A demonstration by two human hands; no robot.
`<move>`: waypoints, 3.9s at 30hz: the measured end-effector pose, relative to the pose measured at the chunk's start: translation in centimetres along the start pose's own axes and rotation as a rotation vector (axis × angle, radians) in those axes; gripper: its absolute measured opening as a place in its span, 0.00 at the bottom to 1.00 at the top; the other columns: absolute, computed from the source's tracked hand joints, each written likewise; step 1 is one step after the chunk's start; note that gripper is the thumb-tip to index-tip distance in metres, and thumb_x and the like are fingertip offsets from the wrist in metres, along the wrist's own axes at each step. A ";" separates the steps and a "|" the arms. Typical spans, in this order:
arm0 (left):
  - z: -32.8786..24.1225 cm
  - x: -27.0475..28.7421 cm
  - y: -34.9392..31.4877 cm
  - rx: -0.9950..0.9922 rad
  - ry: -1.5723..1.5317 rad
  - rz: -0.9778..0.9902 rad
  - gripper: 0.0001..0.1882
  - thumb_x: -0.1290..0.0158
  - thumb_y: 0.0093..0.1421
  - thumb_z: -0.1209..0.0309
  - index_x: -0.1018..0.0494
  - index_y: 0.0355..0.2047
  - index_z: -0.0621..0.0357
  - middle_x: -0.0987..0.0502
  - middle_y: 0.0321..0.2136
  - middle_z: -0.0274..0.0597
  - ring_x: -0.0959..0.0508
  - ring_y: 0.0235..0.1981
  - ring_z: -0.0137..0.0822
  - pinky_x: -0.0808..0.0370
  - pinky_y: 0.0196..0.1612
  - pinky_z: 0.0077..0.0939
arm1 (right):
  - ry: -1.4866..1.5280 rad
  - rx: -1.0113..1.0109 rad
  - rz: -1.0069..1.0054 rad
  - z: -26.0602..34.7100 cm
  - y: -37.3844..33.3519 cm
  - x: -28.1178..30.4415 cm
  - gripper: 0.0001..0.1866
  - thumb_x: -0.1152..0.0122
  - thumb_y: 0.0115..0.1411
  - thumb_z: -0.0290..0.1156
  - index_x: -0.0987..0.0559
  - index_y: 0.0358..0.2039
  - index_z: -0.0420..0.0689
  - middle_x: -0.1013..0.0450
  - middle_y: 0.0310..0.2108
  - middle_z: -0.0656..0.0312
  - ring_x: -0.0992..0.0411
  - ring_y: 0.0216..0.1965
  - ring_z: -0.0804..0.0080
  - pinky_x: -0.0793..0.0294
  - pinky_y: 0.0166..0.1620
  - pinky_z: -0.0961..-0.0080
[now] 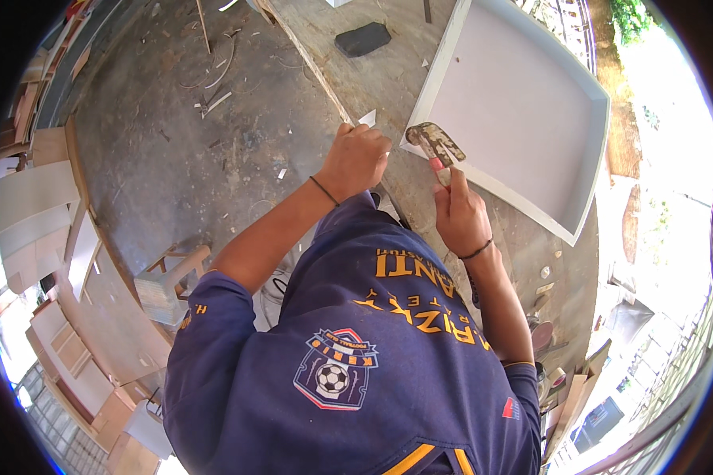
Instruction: The person applies a strip to the edges of a white wooden drawer using a small tool to press it down and then trims the excess strip using a utility knife.
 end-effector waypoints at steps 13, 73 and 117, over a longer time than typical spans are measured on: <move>0.2 -0.1 -0.2 0.013 -0.032 -0.023 0.02 0.45 0.53 0.71 0.27 0.25 0.52 0.26 0.25 0.36 0.25 0.35 0.39 0.35 0.41 0.38 | -0.014 0.009 0.057 0.6 -0.1 0.0 0.21 0.50 0.63 0.30 0.38 0.54 0.34 0.26 0.23 0.41 0.27 0.27 0.38 0.29 0.31 0.47; 6.4 -5.8 -6.4 0.701 -0.967 -0.231 0.06 0.40 0.59 0.73 0.26 0.27 0.59 0.26 0.20 0.32 0.30 0.21 0.20 0.33 0.26 0.18 | 0.345 -0.411 -0.654 -11.9 -14.0 3.6 0.20 0.48 0.65 0.30 0.30 0.56 0.37 0.33 0.24 0.67 0.37 0.23 0.80 0.35 0.27 0.76; 1.2 -2.2 4.8 -0.229 -0.315 0.164 0.11 0.40 0.55 0.62 0.25 0.35 0.51 0.23 0.35 0.32 0.24 0.33 0.35 0.36 0.40 0.35 | 1.358 -0.558 -0.937 -5.3 -7.7 -5.7 0.14 0.50 0.69 0.36 0.24 0.43 0.38 0.23 0.37 0.57 0.23 0.39 0.68 0.25 0.38 0.76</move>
Point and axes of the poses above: each hand's wrist, its own y-axis towards the middle knuckle, its own x-axis out of the back of the hand, z = x × y, the point moved 9 cm from there along y, towards the middle knuckle
